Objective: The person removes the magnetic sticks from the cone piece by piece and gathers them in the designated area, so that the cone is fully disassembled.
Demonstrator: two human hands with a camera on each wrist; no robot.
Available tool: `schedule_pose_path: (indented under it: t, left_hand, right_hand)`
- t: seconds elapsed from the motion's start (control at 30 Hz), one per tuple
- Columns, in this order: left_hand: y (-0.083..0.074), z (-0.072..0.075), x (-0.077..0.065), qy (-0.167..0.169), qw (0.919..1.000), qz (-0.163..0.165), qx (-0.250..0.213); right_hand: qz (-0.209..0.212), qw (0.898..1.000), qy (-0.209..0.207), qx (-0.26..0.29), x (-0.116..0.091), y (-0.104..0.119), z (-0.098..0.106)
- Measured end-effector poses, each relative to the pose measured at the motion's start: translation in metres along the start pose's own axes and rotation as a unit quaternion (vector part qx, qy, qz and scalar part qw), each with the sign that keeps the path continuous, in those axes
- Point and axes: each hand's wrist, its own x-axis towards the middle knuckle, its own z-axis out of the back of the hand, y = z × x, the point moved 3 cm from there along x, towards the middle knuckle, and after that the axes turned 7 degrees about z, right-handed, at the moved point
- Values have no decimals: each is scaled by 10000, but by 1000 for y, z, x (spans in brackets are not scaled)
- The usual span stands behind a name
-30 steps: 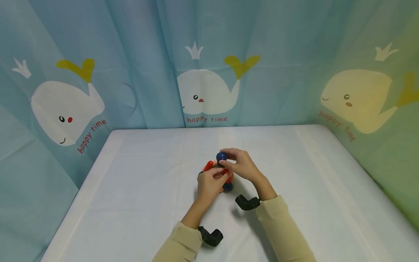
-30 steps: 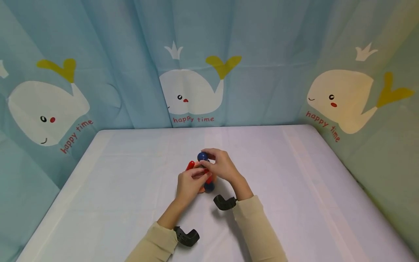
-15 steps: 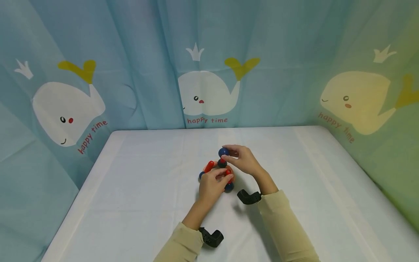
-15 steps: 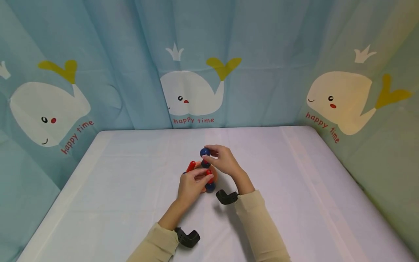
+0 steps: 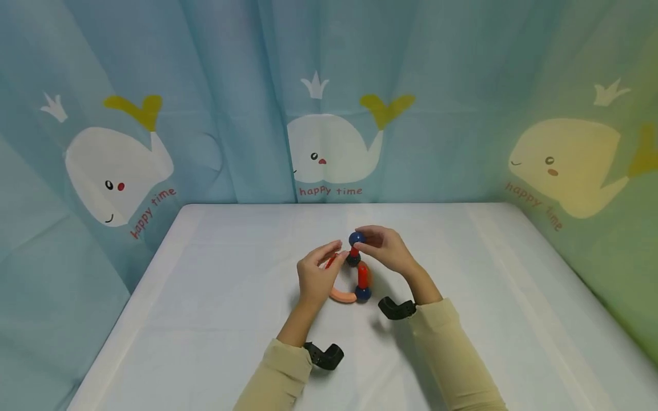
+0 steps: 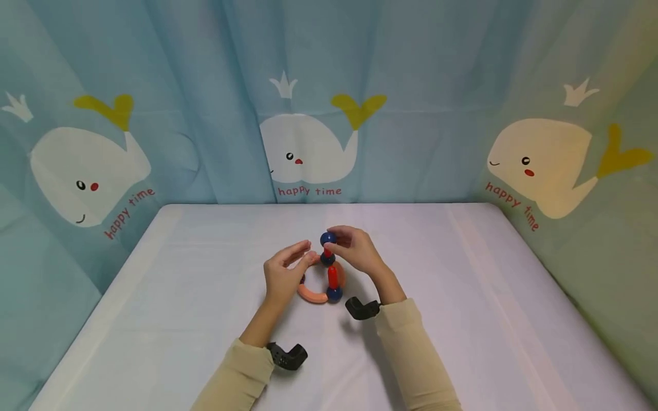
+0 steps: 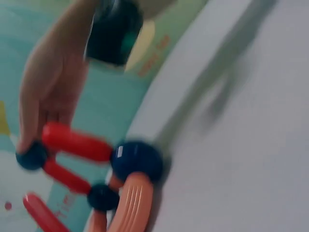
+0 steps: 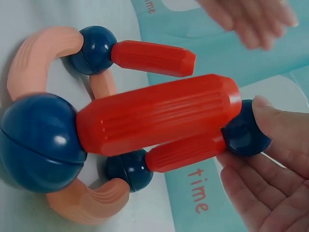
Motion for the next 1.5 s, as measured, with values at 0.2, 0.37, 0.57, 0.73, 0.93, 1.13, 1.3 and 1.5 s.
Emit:
schedule_pose_path:
  t: [0.2, 0.37, 0.57, 0.73, 0.93, 1.13, 1.3, 1.5]
  left_hand:
    - [36, -8, 18, 808, 9895, 958, 719]
    - [43, -20, 31, 1907, 9620, 1227, 1523]
    - [45, -31, 39, 2093, 9603, 1042, 1523]
    - [46, -34, 38, 1884, 9619, 1004, 1708]
    - [47, -34, 39, 1846, 9620, 776, 1857]
    - [46, -35, 39, 1895, 9608, 687, 1902]
    - [45, -35, 39, 1920, 9601, 895, 1827]
    - [45, -37, 39, 1889, 9565, 1148, 1901]
  right_hand:
    - [-7, 9998, 206, 47, 0, 18, 3]
    - [59, 9996, 266, 109, 3, 18, 2]
    - [5, 9993, 275, 247, 3, 14, 0]
    - [79, 9995, 158, 258, 4, -7, -1]
    - [47, 9999, 50, 139, 3, -21, -1]
    - [-38, 9999, -98, 38, 3, -20, 1]
    - [-286, 9988, -322, 242, 2, -24, 6]
    - [-509, 9973, -528, 15, 5, -35, 15]
